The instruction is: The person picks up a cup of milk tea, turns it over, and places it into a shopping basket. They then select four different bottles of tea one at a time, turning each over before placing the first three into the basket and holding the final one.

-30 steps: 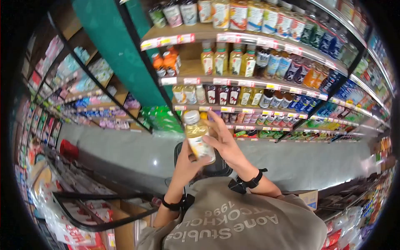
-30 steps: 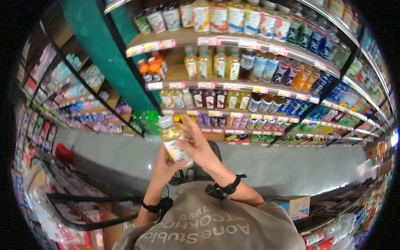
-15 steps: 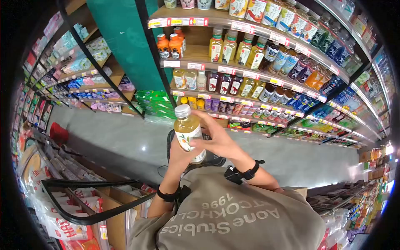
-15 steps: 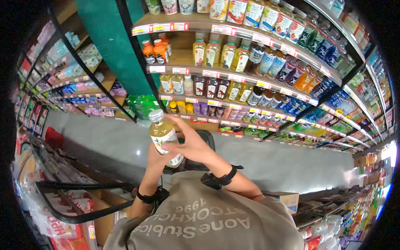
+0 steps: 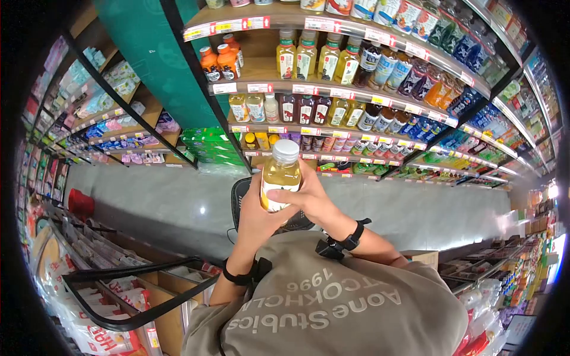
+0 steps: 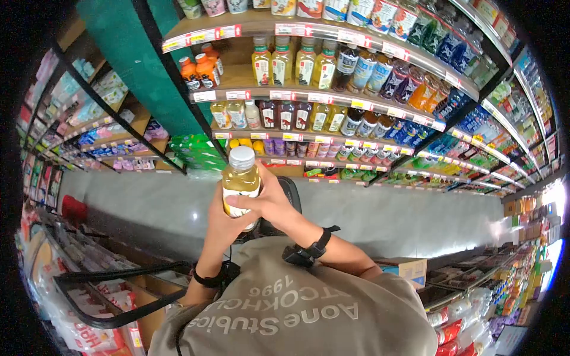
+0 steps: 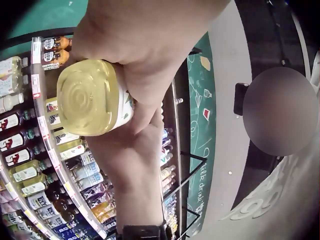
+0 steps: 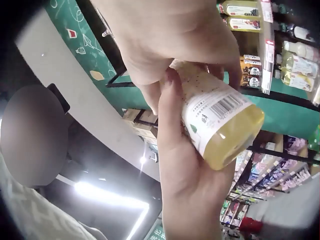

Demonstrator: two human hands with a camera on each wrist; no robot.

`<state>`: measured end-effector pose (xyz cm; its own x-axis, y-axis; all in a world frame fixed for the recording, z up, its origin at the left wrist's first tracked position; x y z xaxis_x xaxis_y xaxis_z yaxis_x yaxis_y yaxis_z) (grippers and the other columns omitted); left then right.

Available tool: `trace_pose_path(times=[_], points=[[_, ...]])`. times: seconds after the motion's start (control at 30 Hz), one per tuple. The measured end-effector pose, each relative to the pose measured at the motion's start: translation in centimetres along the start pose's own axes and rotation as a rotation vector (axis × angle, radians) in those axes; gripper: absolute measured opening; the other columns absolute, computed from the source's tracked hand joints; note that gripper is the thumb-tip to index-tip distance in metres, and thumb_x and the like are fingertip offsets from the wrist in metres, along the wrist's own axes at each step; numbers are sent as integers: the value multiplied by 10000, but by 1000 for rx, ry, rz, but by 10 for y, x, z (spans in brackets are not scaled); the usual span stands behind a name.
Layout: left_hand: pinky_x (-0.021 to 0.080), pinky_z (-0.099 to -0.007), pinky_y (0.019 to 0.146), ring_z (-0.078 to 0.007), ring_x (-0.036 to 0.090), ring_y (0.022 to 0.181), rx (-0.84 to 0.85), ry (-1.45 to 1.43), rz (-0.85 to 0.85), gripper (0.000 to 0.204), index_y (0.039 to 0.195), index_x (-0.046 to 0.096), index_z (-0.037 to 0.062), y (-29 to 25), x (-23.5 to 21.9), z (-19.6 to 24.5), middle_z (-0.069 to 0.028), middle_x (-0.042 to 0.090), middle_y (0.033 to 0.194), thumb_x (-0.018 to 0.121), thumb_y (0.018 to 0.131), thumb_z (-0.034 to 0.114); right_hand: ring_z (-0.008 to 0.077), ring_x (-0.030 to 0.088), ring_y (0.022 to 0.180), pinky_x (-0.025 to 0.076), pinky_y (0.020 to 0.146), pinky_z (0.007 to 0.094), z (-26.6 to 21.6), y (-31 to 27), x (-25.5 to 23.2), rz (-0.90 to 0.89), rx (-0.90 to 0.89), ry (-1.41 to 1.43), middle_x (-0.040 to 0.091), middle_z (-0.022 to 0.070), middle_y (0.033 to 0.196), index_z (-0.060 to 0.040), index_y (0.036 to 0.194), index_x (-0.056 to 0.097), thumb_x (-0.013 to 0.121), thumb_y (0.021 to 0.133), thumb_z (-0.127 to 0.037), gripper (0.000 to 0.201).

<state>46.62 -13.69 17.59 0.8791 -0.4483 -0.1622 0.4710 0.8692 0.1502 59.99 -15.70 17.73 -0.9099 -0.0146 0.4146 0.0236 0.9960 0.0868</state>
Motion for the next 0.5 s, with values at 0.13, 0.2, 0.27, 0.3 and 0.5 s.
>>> trace_pose_path(times=[0.13, 0.2, 0.27, 0.3, 0.5], points=[[513, -336, 959, -207, 653, 1117, -30, -79, -132, 767, 1395, 476, -27, 4, -7, -15, -126, 668, 1224, 868, 758, 144, 164, 616, 1127, 480, 991, 353, 8, 1, -19, -6, 68, 185, 652, 65, 1219, -40, 1322, 523, 804, 793, -50, 599], [472, -353, 1019, -197, 593, 1196, -80, -95, -204, 774, 1419, 460, -13, 6, -9, -14, -121, 622, 1289, 857, 766, 111, 178, 626, 1128, 481, 992, 365, 7, 1, -22, -10, 89, 188, 661, 78, 1208, -34, 1309, 527, 795, 789, -48, 584], [472, -352, 1021, -184, 590, 1194, -92, -126, -235, 787, 1431, 457, -19, 8, -8, -16, -115, 620, 1296, 857, 764, 101, 176, 626, 1123, 477, 996, 362, 5, 1, -25, -27, 125, 163, 661, 74, 1198, -32, 1307, 527, 799, 789, -58, 586], [492, -344, 993, -177, 617, 1152, -77, -149, -226, 796, 1431, 461, -31, 10, -7, -21, -112, 640, 1272, 862, 758, 108, 175, 626, 1116, 473, 998, 355, 8, 5, -28, -79, 139, 133, 657, 71, 1189, -31, 1310, 526, 804, 786, -68, 594], [522, -335, 941, -149, 646, 1082, -73, -107, -187, 751, 1360, 544, -43, 15, -11, -27, -119, 676, 1211, 892, 714, 119, 178, 608, 1159, 466, 1022, 351, 5, 3, -24, -31, 114, 170, 637, 71, 1245, -33, 1339, 510, 809, 788, -74, 628]])
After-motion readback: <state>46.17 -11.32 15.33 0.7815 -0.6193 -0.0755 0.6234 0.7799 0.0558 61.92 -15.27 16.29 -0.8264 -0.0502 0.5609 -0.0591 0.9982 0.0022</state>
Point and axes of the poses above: each hand's wrist, its own y-axis towards the middle knuckle, its own x-axis out of the palm, z = x × y, the point moved 3 cm from there along y, towards the middle knuckle
